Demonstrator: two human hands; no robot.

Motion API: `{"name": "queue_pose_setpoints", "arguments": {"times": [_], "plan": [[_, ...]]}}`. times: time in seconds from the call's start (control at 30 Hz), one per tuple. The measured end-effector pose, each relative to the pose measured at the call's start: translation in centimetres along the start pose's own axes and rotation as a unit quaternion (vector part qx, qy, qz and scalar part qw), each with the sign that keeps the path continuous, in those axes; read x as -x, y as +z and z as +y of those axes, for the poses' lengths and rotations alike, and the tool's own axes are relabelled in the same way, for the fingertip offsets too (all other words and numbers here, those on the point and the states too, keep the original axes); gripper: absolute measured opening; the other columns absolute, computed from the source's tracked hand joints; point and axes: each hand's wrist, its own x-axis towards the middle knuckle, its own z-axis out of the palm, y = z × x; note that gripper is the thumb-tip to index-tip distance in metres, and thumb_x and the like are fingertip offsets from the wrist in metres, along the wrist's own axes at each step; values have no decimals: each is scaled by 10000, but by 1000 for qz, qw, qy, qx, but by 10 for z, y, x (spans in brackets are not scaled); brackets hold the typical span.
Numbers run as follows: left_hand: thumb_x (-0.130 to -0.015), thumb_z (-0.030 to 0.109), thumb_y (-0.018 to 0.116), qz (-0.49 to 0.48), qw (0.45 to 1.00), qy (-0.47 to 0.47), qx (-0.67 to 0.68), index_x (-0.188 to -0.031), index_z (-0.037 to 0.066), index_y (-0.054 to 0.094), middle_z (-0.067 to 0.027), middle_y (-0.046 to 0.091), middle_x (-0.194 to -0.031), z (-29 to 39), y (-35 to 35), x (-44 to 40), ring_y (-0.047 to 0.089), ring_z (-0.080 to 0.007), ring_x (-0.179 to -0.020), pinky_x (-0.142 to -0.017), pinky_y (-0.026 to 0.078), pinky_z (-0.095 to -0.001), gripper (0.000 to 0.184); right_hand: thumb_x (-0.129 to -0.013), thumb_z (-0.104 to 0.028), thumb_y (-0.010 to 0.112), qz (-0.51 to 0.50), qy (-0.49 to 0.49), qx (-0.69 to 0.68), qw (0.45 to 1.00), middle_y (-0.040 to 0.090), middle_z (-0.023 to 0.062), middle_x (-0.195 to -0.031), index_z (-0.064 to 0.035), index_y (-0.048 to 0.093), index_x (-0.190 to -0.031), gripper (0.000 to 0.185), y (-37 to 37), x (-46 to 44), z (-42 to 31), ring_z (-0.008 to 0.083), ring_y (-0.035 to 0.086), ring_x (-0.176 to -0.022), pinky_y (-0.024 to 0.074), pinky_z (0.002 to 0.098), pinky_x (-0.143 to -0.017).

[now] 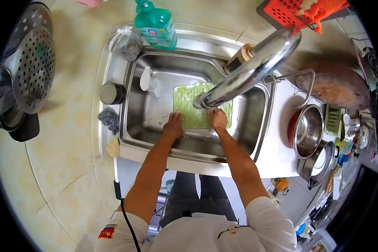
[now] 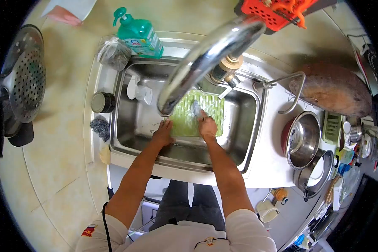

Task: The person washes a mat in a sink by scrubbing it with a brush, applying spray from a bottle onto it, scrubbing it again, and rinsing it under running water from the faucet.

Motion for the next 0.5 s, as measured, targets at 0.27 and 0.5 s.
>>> {"name": "queue_pose_setpoints", "arguments": {"times": [0.27,0.5], "plan": [[-793,385,776,-15,999,-21,23,-1573,166,144,-17,61,-1657,5,-4,5,98,-297,-1515,-1119,401,-423,1027,-899,-294,624,106,103,113,983,656,169,-1002,-333,604,-1328,430,-68,-9,41,369,674,-908,541,493,-757],[-802,438,766,-25,999,-15,27,-1572,130,120,-37,70,-1655,2,-3,0,89,-308,-1516,-1113,404,-450,1051,-843,-275,670,21,-162,25,986,665,216,-888,-191,634,-1280,446,31,13,27,400,653,-857,519,494,-771]]}}
